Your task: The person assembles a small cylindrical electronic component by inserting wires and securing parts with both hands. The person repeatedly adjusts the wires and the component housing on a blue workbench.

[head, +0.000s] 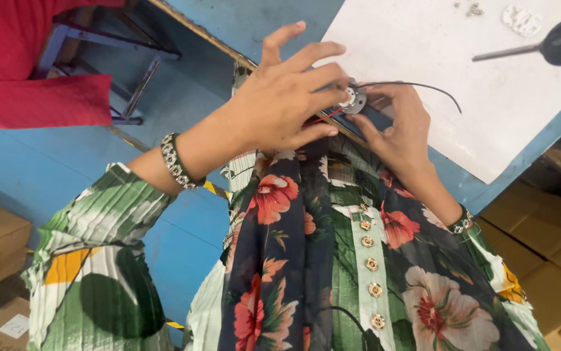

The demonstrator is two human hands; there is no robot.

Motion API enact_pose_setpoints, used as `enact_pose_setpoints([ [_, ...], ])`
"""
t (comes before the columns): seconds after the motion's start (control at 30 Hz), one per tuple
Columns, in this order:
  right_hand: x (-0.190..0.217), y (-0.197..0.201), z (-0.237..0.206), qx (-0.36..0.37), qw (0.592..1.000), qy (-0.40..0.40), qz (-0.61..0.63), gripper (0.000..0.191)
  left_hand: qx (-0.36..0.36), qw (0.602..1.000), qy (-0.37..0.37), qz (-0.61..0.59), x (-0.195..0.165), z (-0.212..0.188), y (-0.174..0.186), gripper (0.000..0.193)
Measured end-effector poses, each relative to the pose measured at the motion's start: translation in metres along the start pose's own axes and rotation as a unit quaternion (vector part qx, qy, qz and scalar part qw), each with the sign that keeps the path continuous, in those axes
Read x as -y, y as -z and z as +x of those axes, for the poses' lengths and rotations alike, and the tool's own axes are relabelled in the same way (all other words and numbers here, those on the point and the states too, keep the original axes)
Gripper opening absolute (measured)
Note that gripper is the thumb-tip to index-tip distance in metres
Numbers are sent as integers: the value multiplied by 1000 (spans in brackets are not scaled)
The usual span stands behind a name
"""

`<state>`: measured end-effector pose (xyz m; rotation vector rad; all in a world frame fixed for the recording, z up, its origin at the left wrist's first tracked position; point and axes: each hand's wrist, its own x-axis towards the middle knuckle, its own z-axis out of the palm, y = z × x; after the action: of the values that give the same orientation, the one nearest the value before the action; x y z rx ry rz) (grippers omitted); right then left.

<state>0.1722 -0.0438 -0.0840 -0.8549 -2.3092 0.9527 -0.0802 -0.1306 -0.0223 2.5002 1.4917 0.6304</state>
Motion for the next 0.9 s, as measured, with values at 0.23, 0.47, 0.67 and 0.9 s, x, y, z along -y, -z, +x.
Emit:
enact_pose_setpoints([
  [0.23,2,-1,1,2,1000,8,8,46,56,989,33,132,-28,8,-13,49],
  [0.47,0,-1,0,7,1000,9,19,45,78,988,104,88,-39,13,-14,48],
  [0.67,1,-1,-2,12,1000,19,9,43,86,975,174,105,-59,16,-20,38],
  [0.9,1,-2,-4,-1,998,44,-38,43,53,959,263,86,-81,14,-34,43],
])
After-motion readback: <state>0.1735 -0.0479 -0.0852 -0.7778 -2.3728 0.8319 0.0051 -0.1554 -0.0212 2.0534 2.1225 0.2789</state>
